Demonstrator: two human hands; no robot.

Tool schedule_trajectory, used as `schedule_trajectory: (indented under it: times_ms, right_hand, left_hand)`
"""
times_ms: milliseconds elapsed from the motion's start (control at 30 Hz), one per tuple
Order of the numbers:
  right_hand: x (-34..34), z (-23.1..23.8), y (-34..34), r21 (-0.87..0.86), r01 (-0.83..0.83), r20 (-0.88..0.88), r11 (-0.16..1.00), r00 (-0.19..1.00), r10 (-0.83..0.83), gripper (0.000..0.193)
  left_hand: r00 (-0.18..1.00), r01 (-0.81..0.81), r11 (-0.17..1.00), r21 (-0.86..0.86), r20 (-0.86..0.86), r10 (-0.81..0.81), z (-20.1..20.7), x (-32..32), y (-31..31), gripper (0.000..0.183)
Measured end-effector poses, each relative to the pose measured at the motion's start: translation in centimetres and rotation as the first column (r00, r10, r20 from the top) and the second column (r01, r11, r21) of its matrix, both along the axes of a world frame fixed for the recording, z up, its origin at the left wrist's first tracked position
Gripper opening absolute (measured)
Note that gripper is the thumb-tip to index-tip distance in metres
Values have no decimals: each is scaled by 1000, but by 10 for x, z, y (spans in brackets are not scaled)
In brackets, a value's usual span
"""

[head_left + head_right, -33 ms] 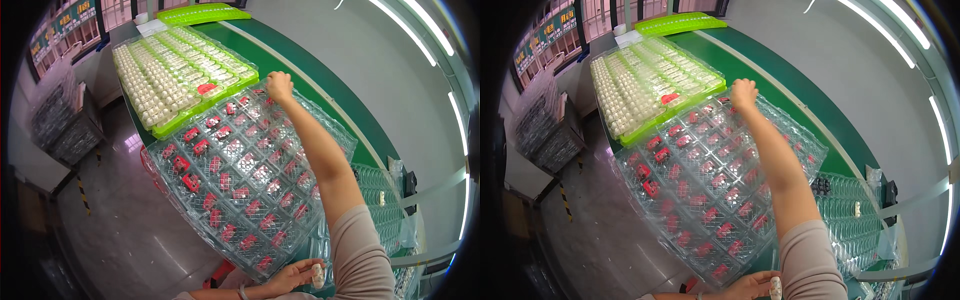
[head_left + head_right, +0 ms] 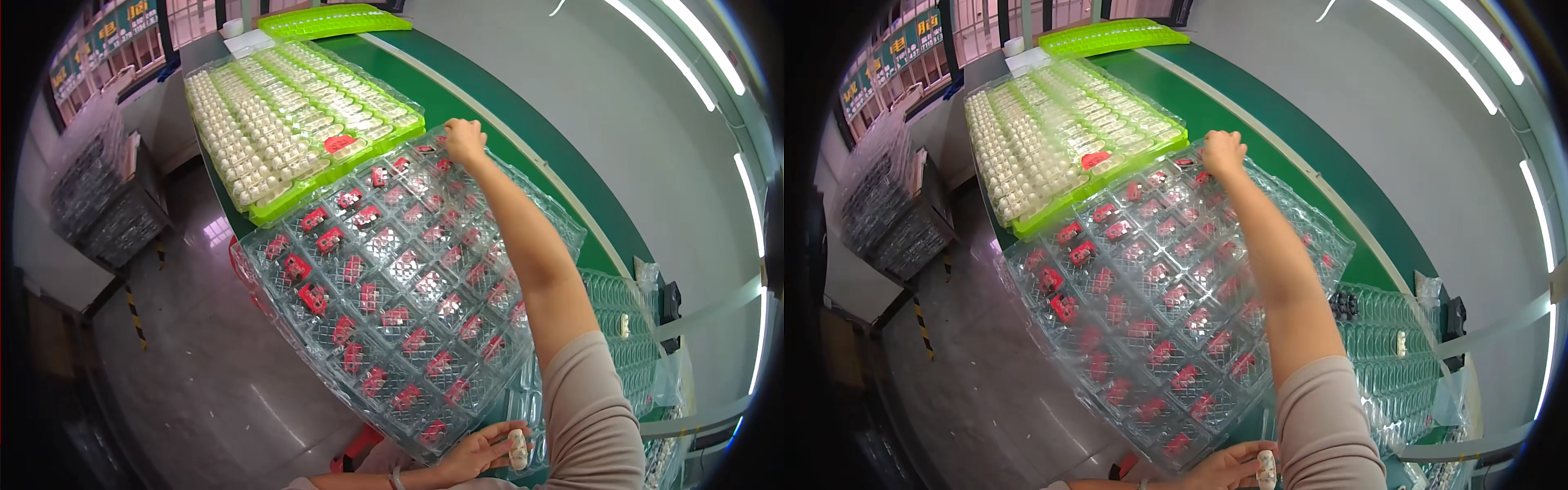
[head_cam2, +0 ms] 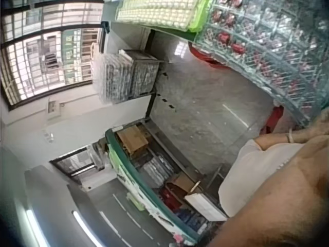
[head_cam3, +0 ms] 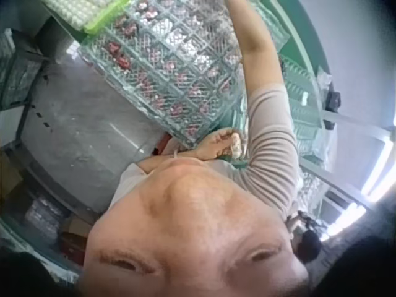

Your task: The person assembles small white plastic electronic components by inserting red and white parts into them. They use a screwdriver to tighten screws and apply glue from a bottle to secure the components. The person then places the assembled units into clear plastic packaging trays on a green workbench.

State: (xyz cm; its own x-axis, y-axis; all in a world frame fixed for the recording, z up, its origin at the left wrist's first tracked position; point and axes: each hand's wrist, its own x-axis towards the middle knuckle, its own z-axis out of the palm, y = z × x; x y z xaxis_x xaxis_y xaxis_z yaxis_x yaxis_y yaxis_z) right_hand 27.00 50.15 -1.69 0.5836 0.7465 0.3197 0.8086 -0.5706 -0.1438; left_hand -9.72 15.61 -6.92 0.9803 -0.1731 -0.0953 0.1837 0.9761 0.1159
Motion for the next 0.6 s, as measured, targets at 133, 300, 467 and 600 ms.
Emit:
schedule_trajectory:
  times_ms: [133, 300, 467, 600]
  right_hand:
    - [26, -6, 2, -183, -51, -64, 982, 997, 40, 23]
    - [42, 5, 1, -14, -140, -285, 990, 950, 130, 17]
    - [39, 14, -9, 16, -252, -155, 968, 955, 252, 15]
    - [40, 13, -4, 27, -184, -191, 982, 964, 186, 24]
  left_hand:
    - [986, -108, 982, -155, -142, 86, -2, 0, -11, 28]
    - [1000, -29, 990, -135, -6, 28, -3, -1, 1, 50]
    - [996, -72, 994, -79, 40, 75, -14, 7, -2, 49]
    - [997, -70, 997, -21, 28, 71, -16, 7, -2, 37]
